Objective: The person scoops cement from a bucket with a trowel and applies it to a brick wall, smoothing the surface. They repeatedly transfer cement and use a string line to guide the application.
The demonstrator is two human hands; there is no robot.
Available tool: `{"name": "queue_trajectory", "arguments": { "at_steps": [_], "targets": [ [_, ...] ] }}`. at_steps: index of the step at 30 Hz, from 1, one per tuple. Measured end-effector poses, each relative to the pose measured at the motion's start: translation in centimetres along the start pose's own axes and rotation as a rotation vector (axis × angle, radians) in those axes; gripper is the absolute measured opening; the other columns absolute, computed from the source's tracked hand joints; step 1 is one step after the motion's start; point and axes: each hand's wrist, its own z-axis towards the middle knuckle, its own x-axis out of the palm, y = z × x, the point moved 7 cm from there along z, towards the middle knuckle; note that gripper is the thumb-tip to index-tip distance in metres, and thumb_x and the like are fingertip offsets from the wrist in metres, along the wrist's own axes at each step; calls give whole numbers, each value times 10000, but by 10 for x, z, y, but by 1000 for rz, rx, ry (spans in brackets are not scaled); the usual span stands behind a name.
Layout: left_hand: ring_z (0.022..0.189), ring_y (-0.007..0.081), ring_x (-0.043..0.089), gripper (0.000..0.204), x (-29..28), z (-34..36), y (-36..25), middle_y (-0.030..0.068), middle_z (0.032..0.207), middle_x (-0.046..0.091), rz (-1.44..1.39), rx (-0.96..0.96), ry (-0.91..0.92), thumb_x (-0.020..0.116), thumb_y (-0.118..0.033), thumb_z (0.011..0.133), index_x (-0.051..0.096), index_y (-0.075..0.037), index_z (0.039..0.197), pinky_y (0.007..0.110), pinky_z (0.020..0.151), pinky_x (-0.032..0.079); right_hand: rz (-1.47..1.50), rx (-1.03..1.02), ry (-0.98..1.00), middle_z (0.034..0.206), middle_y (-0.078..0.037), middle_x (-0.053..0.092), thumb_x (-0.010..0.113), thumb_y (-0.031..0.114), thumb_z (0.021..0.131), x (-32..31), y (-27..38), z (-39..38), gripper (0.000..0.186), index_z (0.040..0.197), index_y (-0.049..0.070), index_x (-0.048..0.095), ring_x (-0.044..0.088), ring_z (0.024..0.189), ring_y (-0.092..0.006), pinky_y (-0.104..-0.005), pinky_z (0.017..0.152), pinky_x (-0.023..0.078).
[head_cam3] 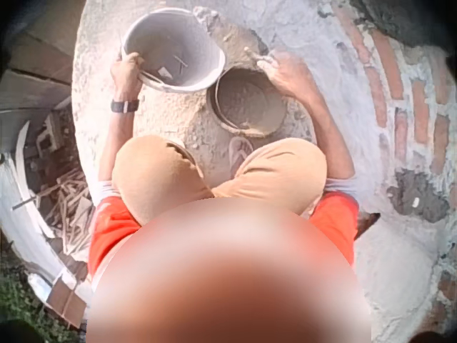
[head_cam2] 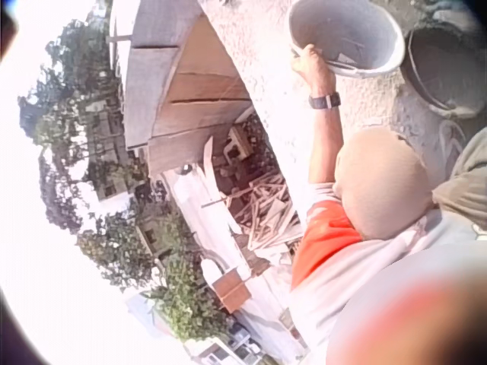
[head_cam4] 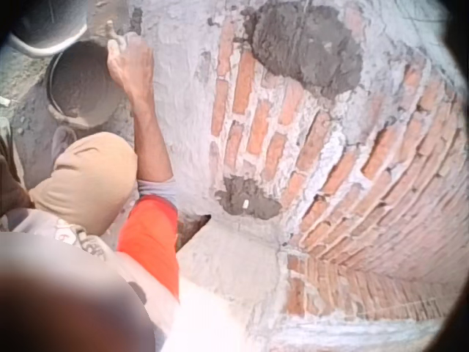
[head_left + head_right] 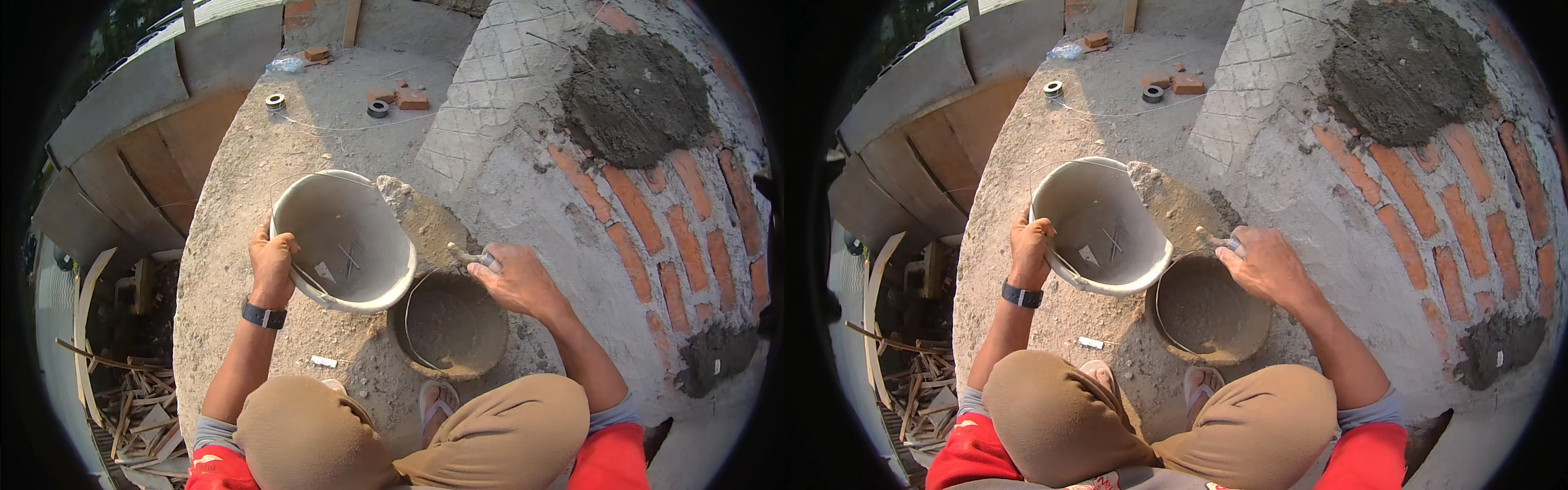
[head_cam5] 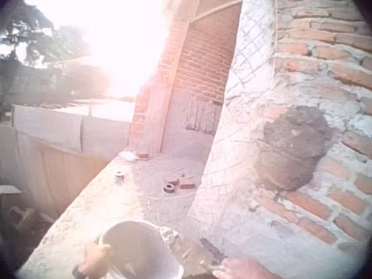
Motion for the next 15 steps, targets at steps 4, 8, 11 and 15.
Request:
{"name": "queue_trajectory", "arguments": {
  "at_steps": [4, 8, 11, 15],
  "targets": [
    [680, 79, 520, 645, -20, 13, 11, 27, 936, 623, 30, 5, 15, 486, 180, 781, 551, 17, 1403, 225, 601, 444, -19, -51, -250, 859, -239, 691, 718, 353, 953, -52, -11, -37, 389, 913, -32, 685, 662, 806, -428, -494, 757, 512],
    [659, 77, 506, 646, -43, 25, 17, 14, 893, 612, 54, 35, -25, 480, 179, 776, 556, 7, 1394, 219, 587, 433, 88, -112, -272, 765, -133, 668, 747, 357, 951, -111, 10, -95, 370, 936, -11, 715, 666, 701, -238, -399, 642, 501],
    [658, 79, 505, 627, -47, 31, 19, 9, 869, 607, 46, 61, -13, 482, 172, 771, 579, 3, 1367, 218, 582, 426, 320, -194, -125, 715, -77, 653, 752, 356, 954, -142, 22, -119, 377, 980, -18, 714, 636, 627, -148, -318, 583, 489],
    [663, 78, 511, 603, -54, 33, 22, 9, 869, 617, 97, 62, -67, 493, 162, 771, 603, 8, 1343, 219, 578, 423, 781, -217, 161, 690, 10, 622, 735, 357, 976, -159, -2, -101, 341, 954, 19, 701, 568, 543, -74, -244, 507, 446]
  ]
}}
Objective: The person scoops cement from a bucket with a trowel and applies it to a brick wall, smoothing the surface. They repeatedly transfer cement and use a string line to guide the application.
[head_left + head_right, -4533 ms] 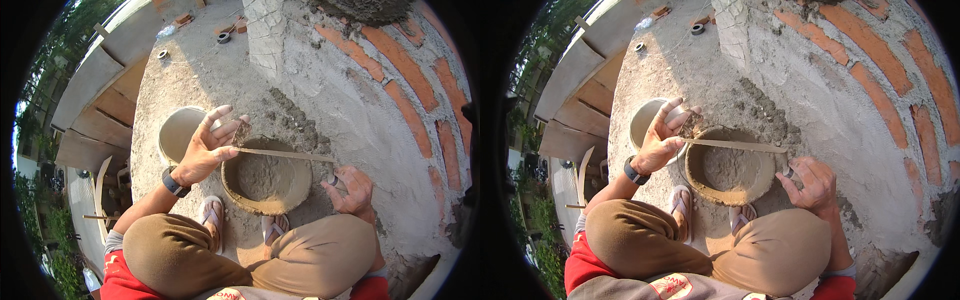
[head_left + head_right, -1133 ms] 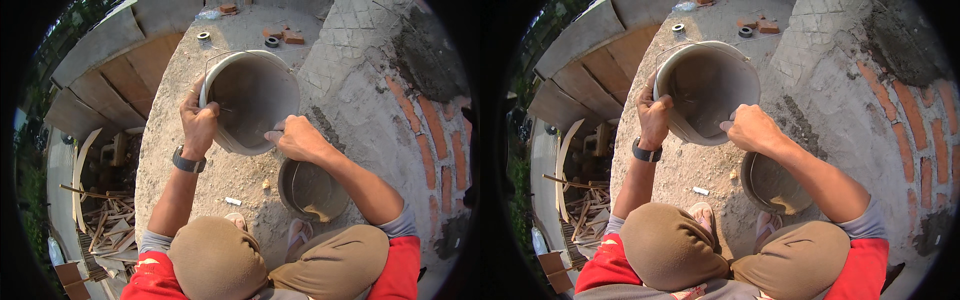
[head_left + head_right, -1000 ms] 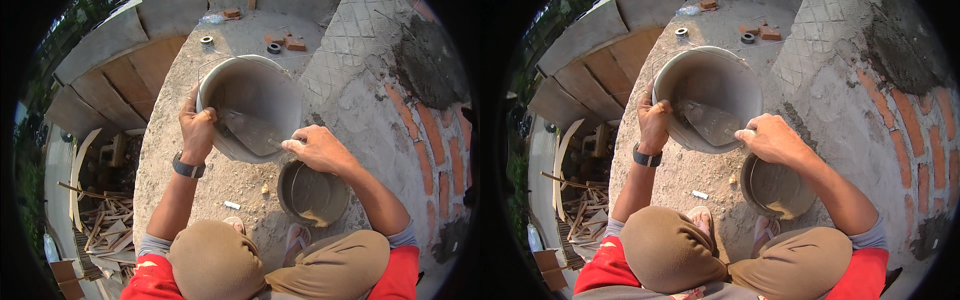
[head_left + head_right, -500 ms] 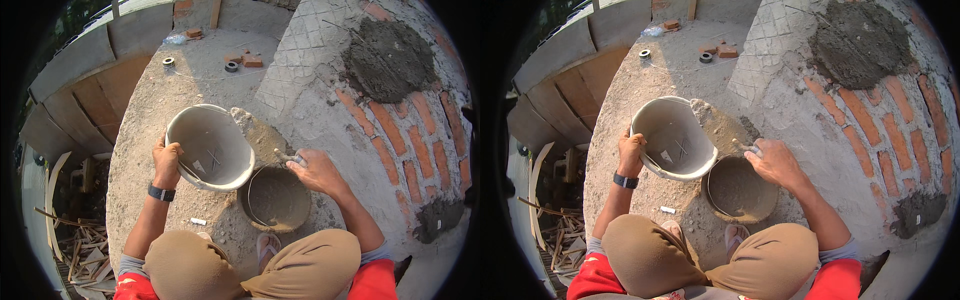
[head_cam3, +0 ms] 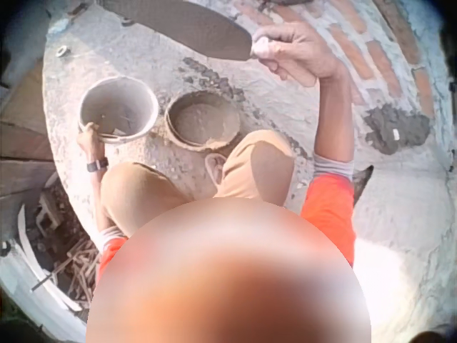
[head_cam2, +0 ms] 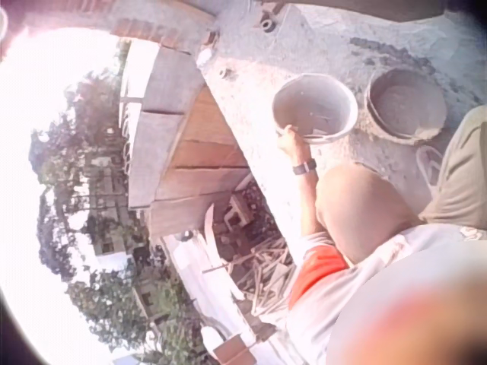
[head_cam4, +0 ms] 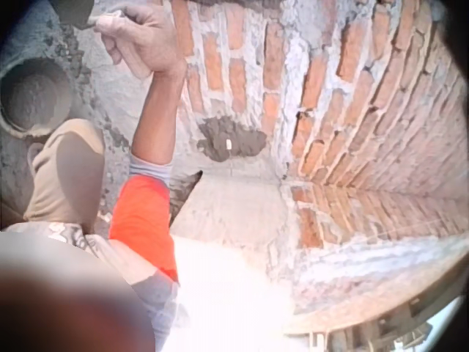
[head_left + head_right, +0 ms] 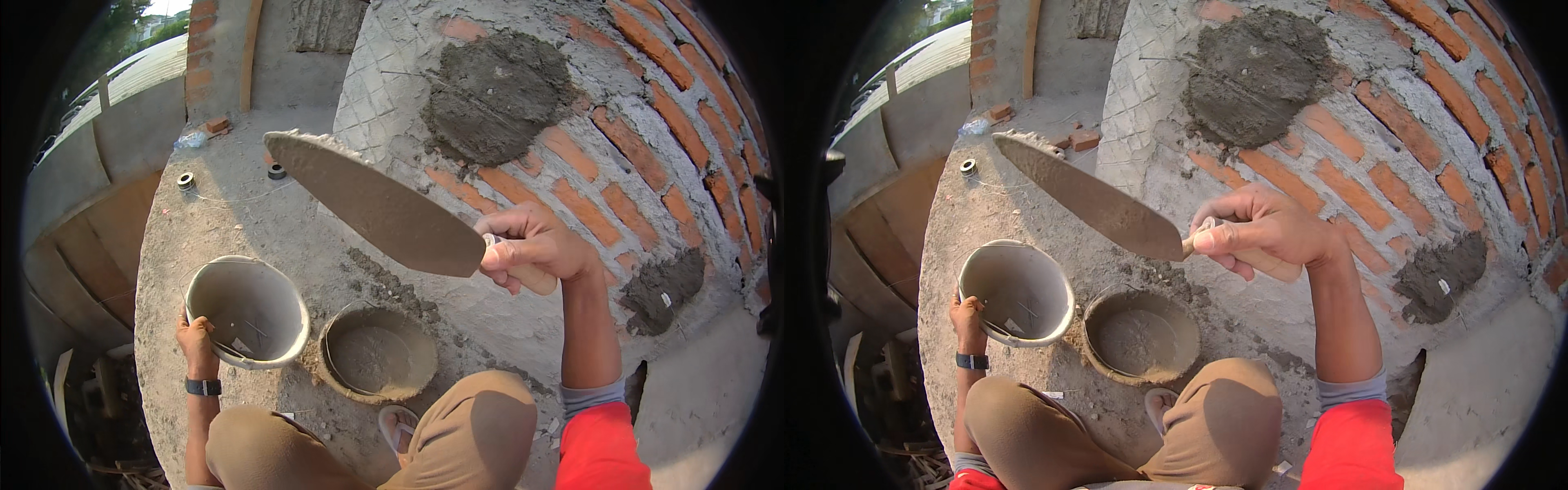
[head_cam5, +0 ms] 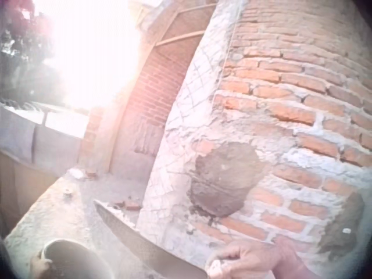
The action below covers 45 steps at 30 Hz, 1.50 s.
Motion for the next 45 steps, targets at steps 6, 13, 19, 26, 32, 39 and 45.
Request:
{"name": "queue_trajectory", "arguments": {
  "at_steps": [6, 13, 19, 26, 32, 39, 45],
  "targets": [
    [665, 79, 520, 645, -26, -8, 11, 29, 931, 644, -30, -21, 28, 501, 165, 773, 576, 20, 1397, 222, 574, 432, -181, 233, -996, 650, 39, 540, 677, 384, 1012, -92, -40, -114, 334, 868, 85, 637, 506, 494, -53, -232, 431, 396],
    [694, 78, 533, 682, 7, -17, 8, 27, 957, 653, 70, -27, 67, 509, 124, 749, 578, 17, 1419, 221, 599, 448, -864, 249, -696, 685, -68, 621, 722, 359, 944, -58, -42, -90, 341, 946, 20, 684, 563, 596, -213, -341, 589, 464],
    [736, 71, 533, 670, 22, -26, 9, 9, 969, 649, 80, 115, 171, 537, 84, 768, 604, -6, 1429, 228, 619, 452, -1057, 248, -285, 900, -151, 714, 739, 338, 893, 12, -78, 1, 349, 1029, 18, 713, 672, 935, -343, -449, 832, 504],
    [765, 99, 567, 447, -77, 36, 75, 22, 958, 647, 120, -108, -187, 607, -22, 876, 650, -21, 1321, 254, 699, 481, -1024, 288, -298, 874, -139, 704, 756, 334, 909, -1, -87, -18, 345, 1052, 23, 715, 667, 816, -331, -432, 766, 504],
    [933, 153, 629, 318, -91, 47, 81, 38, 1051, 663, 62, -59, -116, 651, -124, 929, 640, -51, 1239, 319, 826, 527, -676, 217, -789, 747, -80, 612, 649, 357, 1021, -57, -75, -37, 345, 1017, 12, 671, 629, 684, -181, -355, 631, 487],
    [886, 145, 604, 206, -72, 37, 74, 10, 995, 635, 106, -54, -139, 640, -207, 968, 621, -90, 1138, 322, 792, 511, -455, 162, -993, 732, -7, 578, 587, 362, 1071, -93, -62, -22, 363, 1034, 10, 666, 547, 555, -64, -260, 484, 449],
    [875, 150, 592, 167, -74, 30, 77, 2, 969, 618, 110, -69, -181, 644, -243, 971, 619, -108, 1067, 338, 786, 499, -357, 199, -973, 733, 3, 570, 595, 363, 1066, -99, -64, -28, 353, 1027, 18, 663, 547, 549, -64, -258, 484, 444]
  ]
}}
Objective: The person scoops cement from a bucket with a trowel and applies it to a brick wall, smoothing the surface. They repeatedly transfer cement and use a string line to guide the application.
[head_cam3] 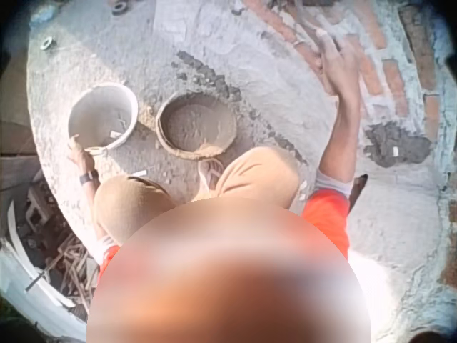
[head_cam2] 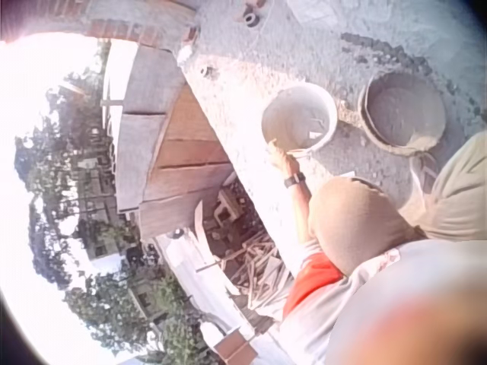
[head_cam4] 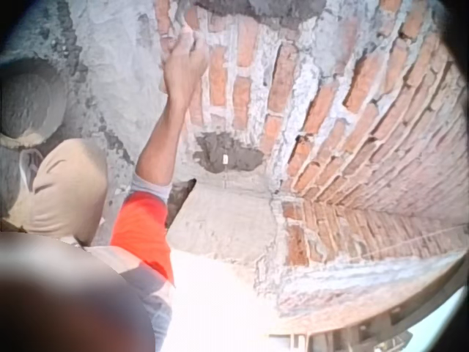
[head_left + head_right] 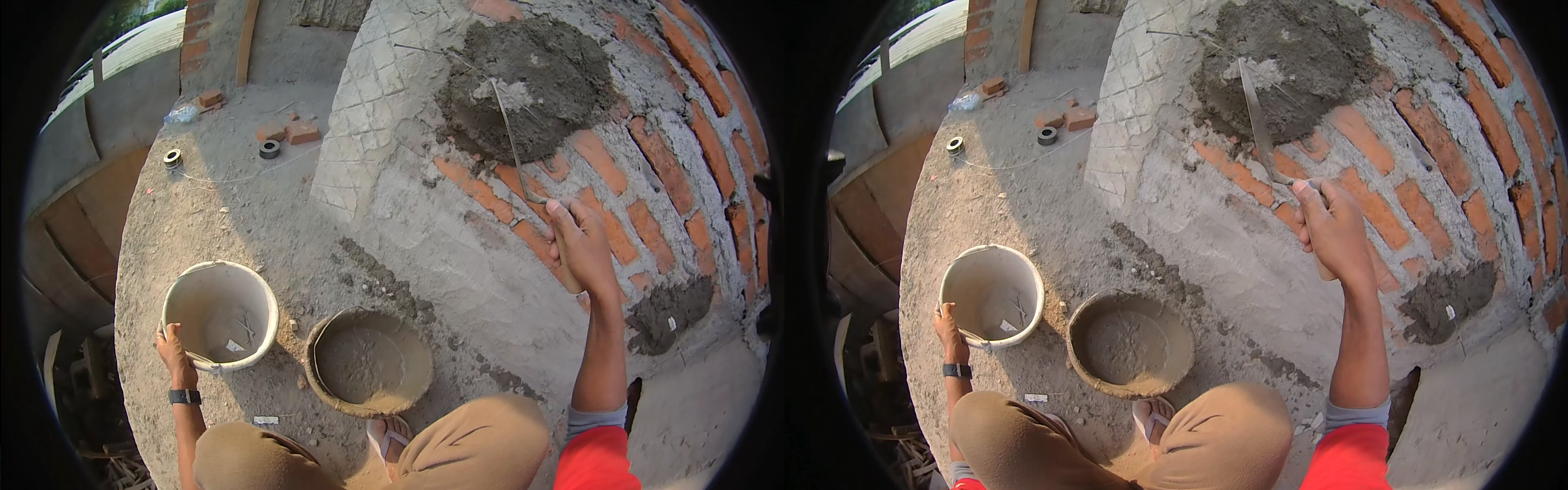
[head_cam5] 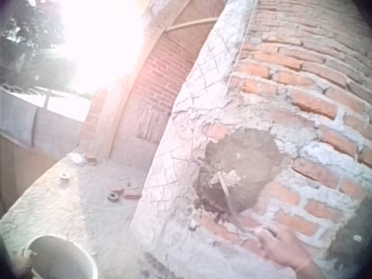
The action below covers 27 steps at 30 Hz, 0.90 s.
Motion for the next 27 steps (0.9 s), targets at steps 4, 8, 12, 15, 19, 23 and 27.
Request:
{"name": "queue_trajectory", "arguments": {
  "at_steps": [4, 8, 12, 15, 19, 23, 27],
  "targets": [
    [886, 156, 591, 163, -1, 1, -2, 5, 973, 619, 31, 20, -4, 640, -255, 975, 623, -114, 1054, 340, 796, 492, 10, 34, -16, 739, 7, 566, 582, 372, 1075, -15, -8, -9, 338, 1018, 43, 631, 541, 546, -62, -245, 478, 442],
    [898, 157, 588, 160, -5, 4, 1, 3, 970, 618, 56, 17, -15, 633, -261, 976, 625, -120, 1050, 341, 805, 482, 61, 50, -31, 741, 7, 568, 586, 378, 1077, -30, -13, -22, 333, 1026, 53, 638, 535, 548, -57, -236, 475, 433],
    [900, 156, 590, 175, -5, 2, 1, 5, 987, 622, 52, 5, 7, 632, -247, 969, 622, -111, 1077, 338, 811, 483, -282, -140, -234, 748, -12, 602, 657, 336, 1037, -50, 2, -36, 296, 972, 47, 652, 542, 556, -74, -255, 502, 428],
    [904, 158, 600, 223, -4, -3, -1, 18, 1017, 633, 79, -29, -10, 636, -209, 957, 604, -90, 1144, 339, 806, 498, -596, -443, -367, 753, -28, 625, 702, 329, 1009, -51, 36, -55, 292, 994, 39, 677, 547, 554, -89, -254, 505, 424],
    [881, 161, 607, 254, 3, -11, -7, 24, 1018, 635, 92, -43, -20, 638, -215, 950, 590, -86, 1164, 343, 788, 503, -46, -284, -48, 727, -44, 625, 718, 317, 995, -40, 54, -63, 305, 971, 14, 688, 539, 530, -105, -268, 499, 425],
    [908, 156, 597, 211, 4, -16, -5, 15, 1006, 633, 28, -40, -4, 643, -242, 949, 617, -97, 1100, 331, 836, 482, 564, -57, 517, 692, -28, 603, 677, 316, 1018, 17, 70, -36, 319, 932, 10, 673, 526, 507, -90, -270, 487, 425],
    [931, 151, 600, 234, -9, -21, -2, 21, 1018, 641, 87, -3, -22, 644, -250, 959, 621, -90, 1128, 327, 840, 483, -24, -56, -77, 686, -7, 585, 628, 303, 1041, 10, 40, -3, 312, 901, 25, 636, 529, 507, -70, -258, 460, 416]
  ]
}}
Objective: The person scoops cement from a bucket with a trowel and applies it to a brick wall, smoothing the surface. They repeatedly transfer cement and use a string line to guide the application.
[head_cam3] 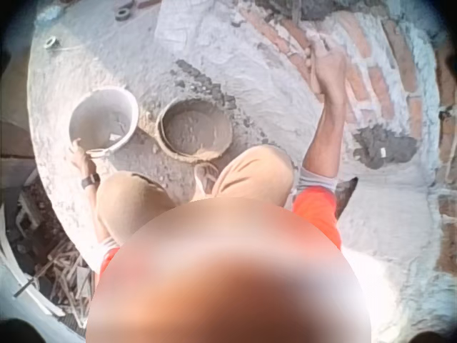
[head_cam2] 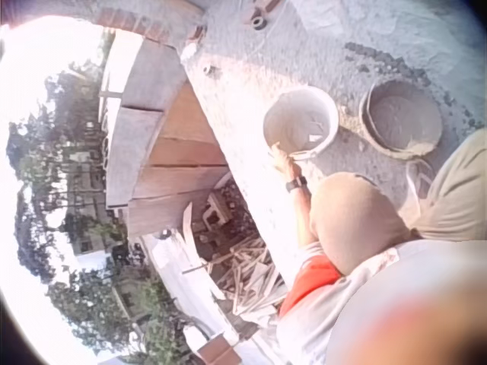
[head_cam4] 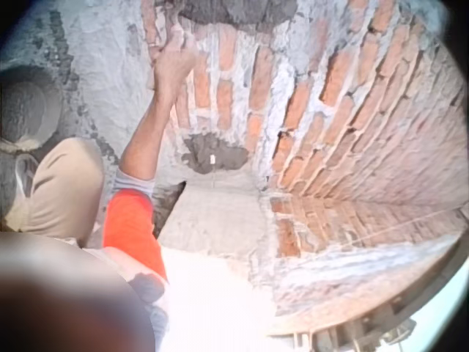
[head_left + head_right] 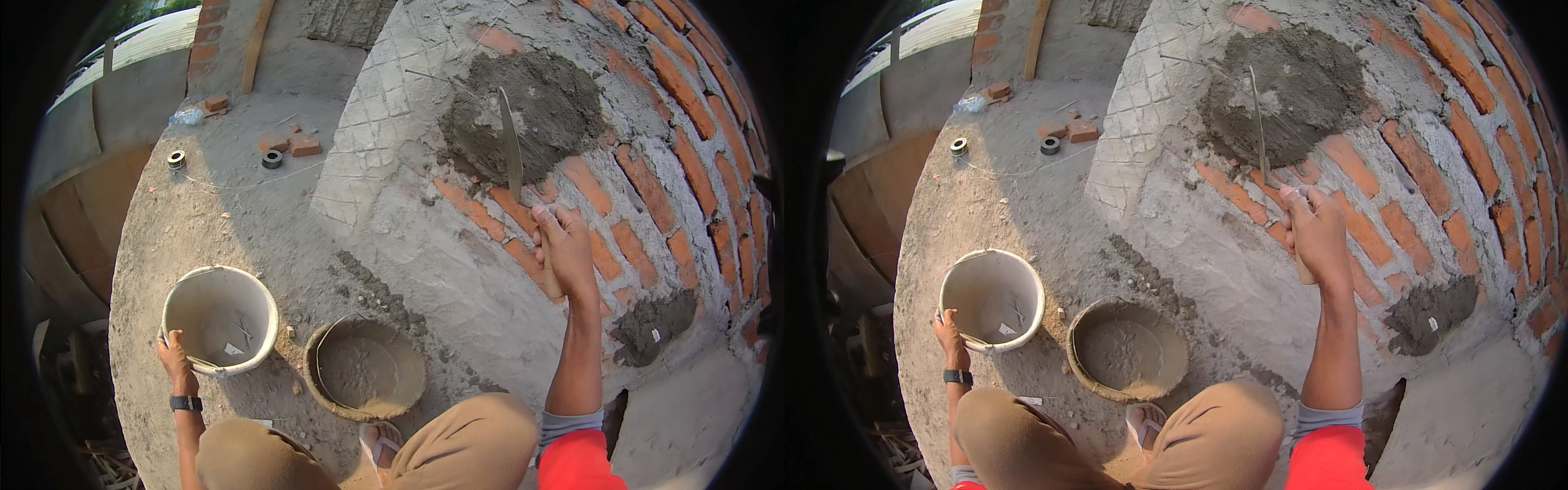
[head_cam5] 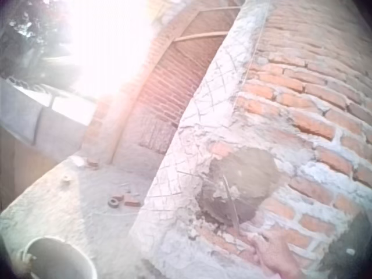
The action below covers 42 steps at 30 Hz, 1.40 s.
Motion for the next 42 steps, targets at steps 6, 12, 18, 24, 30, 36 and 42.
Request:
{"name": "queue_trajectory", "arguments": {
  "at_steps": [6, 12, 18, 24, 30, 36, 42],
  "targets": [
    [983, 159, 583, 301, -6, -5, 1, 30, 1089, 640, 54, -7, -47, 644, -256, 957, 621, -75, 1196, 338, 888, 469, 59, 36, 37, 696, 4, 569, 618, 307, 1044, -1, -16, 1, 315, 897, 29, 620, 521, 508, -63, -260, 445, 408],
    [1003, 175, 576, 327, -2, -7, 3, 40, 1093, 632, 24, -3, -24, 635, -272, 957, 611, -75, 1217, 341, 910, 461, 49, 182, -16, 721, -5, 570, 631, 326, 1033, -20, -22, -10, 315, 990, 15, 658, 521, 523, -65, -263, 461, 423],
    [1020, 177, 607, 373, -9, 4, 13, 42, 1147, 661, 56, -2, -16, 615, -243, 987, 591, -68, 1316, 343, 915, 482, -548, -23, -311, 744, -9, 616, 694, 330, 998, -54, -3, -30, 310, 988, 20, 703, 561, 572, -71, -279, 537, 450],
    [1042, 175, 627, 388, -5, 4, 9, 53, 1189, 670, 17, 10, 9, 586, -230, 1029, 572, -62, 1379, 347, 914, 505, -182, -255, -96, 719, -33, 655, 725, 306, 980, -43, 47, -56, 292, 987, 14, 719, 583, 581, -100, -282, 548, 446],
    [1119, 184, 643, 443, 1, -2, -4, 77, 1296, 660, -5, 87, -47, 557, -280, 1086, 529, -79, 1480, 361, 955, 526, 732, -135, 635, 710, -20, 628, 696, 296, 1009, 14, 64, -38, 274, 987, 23, 709, 549, 558, -73, -254, 523, 421],
    [1200, 177, 618, 406, -28, 3, -12, 89, 1317, 670, -13, 188, -130, 503, -268, 1118, 542, -85, 1478, 357, 1032, 489, 143, -74, 145, 715, -48, 585, 604, 325, 1065, 25, -27, -29, 299, 1014, 33, 641, 555, 558, -130, -286, 512, 436],
    [939, 130, 611, 339, -64, 4, -44, 37, 978, 651, 53, 322, -323, 543, -252, 1100, 609, -67, 1375, 327, 935, 467, -515, -731, 277, 856, -233, 695, 630, 304, 1035, 92, -154, -105, 311, 1060, -6, 626, 678, 751, -418, -477, 724, 550]
  ]
}}
